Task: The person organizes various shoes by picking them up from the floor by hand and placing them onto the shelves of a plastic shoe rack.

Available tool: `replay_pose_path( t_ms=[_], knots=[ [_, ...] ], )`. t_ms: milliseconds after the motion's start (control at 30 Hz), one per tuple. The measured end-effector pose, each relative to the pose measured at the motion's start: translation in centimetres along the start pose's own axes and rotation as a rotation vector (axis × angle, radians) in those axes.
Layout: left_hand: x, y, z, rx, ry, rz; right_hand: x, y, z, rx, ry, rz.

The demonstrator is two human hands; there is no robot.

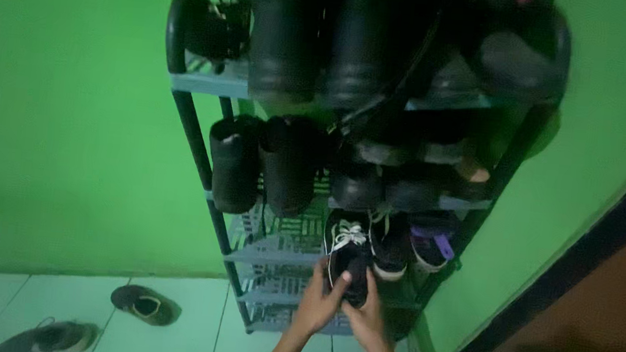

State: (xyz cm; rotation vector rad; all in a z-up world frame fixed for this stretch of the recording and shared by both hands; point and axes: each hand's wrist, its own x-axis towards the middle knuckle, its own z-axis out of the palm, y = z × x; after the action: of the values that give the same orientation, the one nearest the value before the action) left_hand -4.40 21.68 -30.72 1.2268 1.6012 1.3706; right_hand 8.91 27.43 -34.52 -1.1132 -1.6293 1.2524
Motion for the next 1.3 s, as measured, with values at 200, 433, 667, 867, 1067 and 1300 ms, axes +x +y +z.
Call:
replay_pose_path(
  t_ms=[200,433,667,867,1067,1300],
  knots=[
    [1.1,-1.1,-1.2,0.018,-0.041,0.21,2.2,1.6,-0.4,-0.171,0.036,-0.085],
    [1.9,-0.8,-1.0,0.321,-0.002,0.153,0.5,3.1,-2.9,-0.435,0.034,0.136],
    [4.0,-3.3,0.2,0.421,0.029,0.251,1.0,-0.2,-6.3,-0.606,0.345,0.101],
    [6.1,-4.0,-0.4,0.259,0.044,0.332,3.8,1.1,-6.1,-0.858,0.471,-0.398],
    [6.6,-2.0,-1.7,0.062,-0.097,0.396,3.7,-0.3,-6.8,-0.711,0.212,0.11],
    [7.5,-2.4,-0.5,0.166,-0.033,0.23,4.8,0.0,-6.9,-0.659,0.192,0.021]
  ],
)
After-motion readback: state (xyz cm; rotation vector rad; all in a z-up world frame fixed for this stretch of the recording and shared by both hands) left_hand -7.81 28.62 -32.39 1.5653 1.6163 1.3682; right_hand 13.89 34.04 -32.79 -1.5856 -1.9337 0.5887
